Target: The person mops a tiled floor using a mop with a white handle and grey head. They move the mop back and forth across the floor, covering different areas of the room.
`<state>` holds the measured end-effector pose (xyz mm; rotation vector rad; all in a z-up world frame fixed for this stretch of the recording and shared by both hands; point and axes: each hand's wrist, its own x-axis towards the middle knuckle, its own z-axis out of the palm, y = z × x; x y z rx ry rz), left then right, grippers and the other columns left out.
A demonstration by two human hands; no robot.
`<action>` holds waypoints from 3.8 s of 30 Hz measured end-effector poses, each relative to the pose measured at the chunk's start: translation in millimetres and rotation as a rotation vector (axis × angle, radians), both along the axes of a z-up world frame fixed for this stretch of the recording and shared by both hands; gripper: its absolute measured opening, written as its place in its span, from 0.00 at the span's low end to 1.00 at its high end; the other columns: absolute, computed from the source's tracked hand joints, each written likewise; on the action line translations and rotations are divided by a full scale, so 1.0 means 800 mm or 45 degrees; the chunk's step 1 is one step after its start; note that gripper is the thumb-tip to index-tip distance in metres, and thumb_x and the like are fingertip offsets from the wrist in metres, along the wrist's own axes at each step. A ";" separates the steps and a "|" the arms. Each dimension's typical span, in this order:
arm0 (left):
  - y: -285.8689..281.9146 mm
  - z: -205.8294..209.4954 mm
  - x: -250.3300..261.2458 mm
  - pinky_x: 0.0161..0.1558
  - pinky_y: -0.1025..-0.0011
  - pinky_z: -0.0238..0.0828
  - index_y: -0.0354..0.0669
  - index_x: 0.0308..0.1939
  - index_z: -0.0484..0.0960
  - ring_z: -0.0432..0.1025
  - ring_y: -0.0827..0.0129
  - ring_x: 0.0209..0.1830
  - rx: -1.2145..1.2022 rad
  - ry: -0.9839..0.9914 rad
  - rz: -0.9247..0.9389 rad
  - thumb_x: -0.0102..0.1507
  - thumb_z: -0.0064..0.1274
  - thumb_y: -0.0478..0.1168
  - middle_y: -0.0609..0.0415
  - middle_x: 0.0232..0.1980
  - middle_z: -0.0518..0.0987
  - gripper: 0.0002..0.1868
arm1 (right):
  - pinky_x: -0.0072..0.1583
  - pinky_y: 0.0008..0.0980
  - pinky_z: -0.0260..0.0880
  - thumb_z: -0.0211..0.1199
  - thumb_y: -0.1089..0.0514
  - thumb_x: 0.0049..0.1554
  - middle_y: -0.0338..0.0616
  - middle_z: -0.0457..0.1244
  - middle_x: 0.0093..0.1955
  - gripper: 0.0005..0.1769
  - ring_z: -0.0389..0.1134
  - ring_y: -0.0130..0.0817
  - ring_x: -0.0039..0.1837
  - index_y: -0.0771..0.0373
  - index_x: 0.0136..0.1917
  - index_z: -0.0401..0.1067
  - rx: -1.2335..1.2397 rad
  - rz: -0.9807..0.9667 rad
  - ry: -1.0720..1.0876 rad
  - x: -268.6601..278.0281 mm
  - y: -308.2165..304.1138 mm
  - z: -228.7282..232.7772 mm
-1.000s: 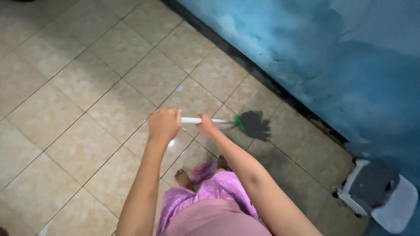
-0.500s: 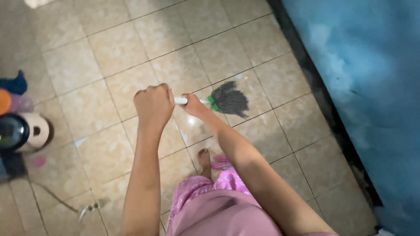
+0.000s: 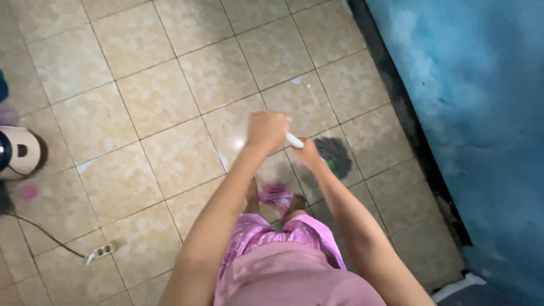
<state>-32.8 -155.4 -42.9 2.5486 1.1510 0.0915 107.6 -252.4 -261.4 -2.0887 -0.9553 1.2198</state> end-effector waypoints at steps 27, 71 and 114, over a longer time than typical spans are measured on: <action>-0.145 0.079 -0.052 0.27 0.66 0.67 0.48 0.14 0.73 0.72 0.58 0.14 0.496 0.106 0.399 0.51 0.42 0.37 0.56 0.09 0.69 0.11 | 0.43 0.38 0.63 0.57 0.64 0.43 0.49 0.63 0.31 0.02 0.64 0.41 0.37 0.64 0.33 0.69 0.517 0.579 0.092 -0.080 0.019 -0.056; 0.107 0.059 -0.330 0.26 0.61 0.70 0.47 0.27 0.80 0.74 0.49 0.20 0.256 0.200 1.247 0.59 0.41 0.45 0.48 0.19 0.75 0.14 | 0.47 0.40 0.65 0.55 0.50 0.46 0.51 0.65 0.40 0.10 0.66 0.52 0.47 0.58 0.35 0.71 0.219 1.204 0.066 -0.359 0.328 0.082; 0.625 -0.073 0.156 0.61 0.49 0.50 0.40 0.60 0.65 0.58 0.50 0.64 -0.363 0.202 -0.068 0.59 0.45 0.38 0.43 0.62 0.65 0.24 | 0.45 0.44 0.68 0.52 0.60 0.54 0.59 0.61 0.56 0.29 0.67 0.51 0.53 0.60 0.68 0.55 -0.437 0.078 -0.371 0.307 0.641 -0.089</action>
